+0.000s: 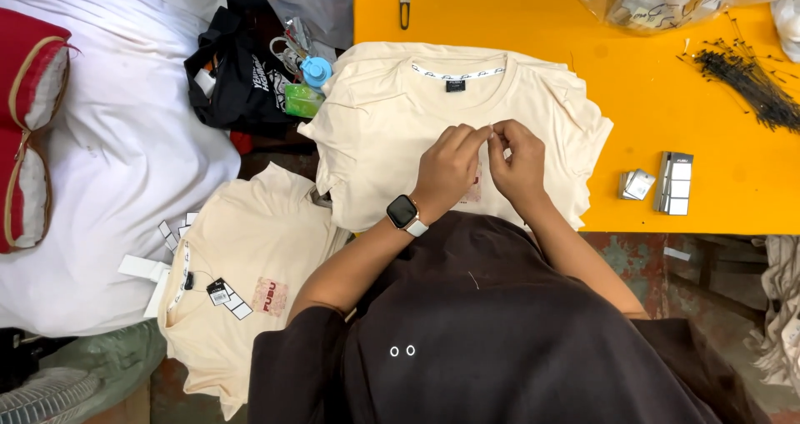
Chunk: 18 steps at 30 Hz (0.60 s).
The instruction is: Attaching brand tags to t-shirts and folding them into stacks
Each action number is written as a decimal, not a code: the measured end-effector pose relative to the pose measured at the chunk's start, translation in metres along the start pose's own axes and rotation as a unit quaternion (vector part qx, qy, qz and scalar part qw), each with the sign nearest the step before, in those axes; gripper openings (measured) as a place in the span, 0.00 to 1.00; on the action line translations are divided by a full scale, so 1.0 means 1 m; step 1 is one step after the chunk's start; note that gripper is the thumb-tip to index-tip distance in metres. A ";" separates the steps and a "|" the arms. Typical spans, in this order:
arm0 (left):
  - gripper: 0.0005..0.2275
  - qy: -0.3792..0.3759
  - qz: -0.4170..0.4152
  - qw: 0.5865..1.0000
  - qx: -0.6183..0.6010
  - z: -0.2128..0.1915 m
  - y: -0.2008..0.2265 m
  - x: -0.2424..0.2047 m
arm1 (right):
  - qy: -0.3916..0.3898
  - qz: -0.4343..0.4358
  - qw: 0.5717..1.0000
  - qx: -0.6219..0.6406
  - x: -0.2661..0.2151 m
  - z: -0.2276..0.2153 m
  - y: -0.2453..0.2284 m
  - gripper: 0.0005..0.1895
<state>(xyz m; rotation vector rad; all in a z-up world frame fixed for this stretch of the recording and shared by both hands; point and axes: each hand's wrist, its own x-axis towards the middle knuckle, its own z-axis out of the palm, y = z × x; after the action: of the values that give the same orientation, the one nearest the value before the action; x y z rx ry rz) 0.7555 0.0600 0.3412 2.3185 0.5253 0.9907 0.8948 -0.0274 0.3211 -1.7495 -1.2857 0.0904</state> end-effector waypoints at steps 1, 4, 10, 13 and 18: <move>0.13 -0.011 0.029 0.998 0.045 0.002 -0.008 -0.004 | -0.022 0.047 0.998 0.045 0.000 0.004 0.005 0.04; 0.13 -0.029 0.071 0.992 0.104 0.015 -0.035 -0.019 | -0.067 0.152 0.977 0.131 -0.005 0.016 0.029 0.04; 0.07 -0.054 0.106 0.988 0.102 0.034 -0.065 -0.034 | -0.132 0.311 0.904 0.263 -0.003 0.025 0.032 0.14; 0.05 -0.057 0.117 0.984 0.119 0.045 -0.074 -0.034 | -0.148 0.387 0.848 0.331 -0.006 0.033 0.047 0.10; 0.03 -0.089 0.143 0.973 0.156 0.048 -0.078 -0.024 | -0.141 0.469 0.792 0.365 -0.008 0.059 0.085 0.07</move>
<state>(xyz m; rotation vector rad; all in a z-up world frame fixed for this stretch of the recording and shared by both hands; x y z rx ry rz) 0.7657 0.0906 0.2527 2.7941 0.2946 0.8620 0.9197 0.0019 0.2244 -1.5108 -0.3164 1.2814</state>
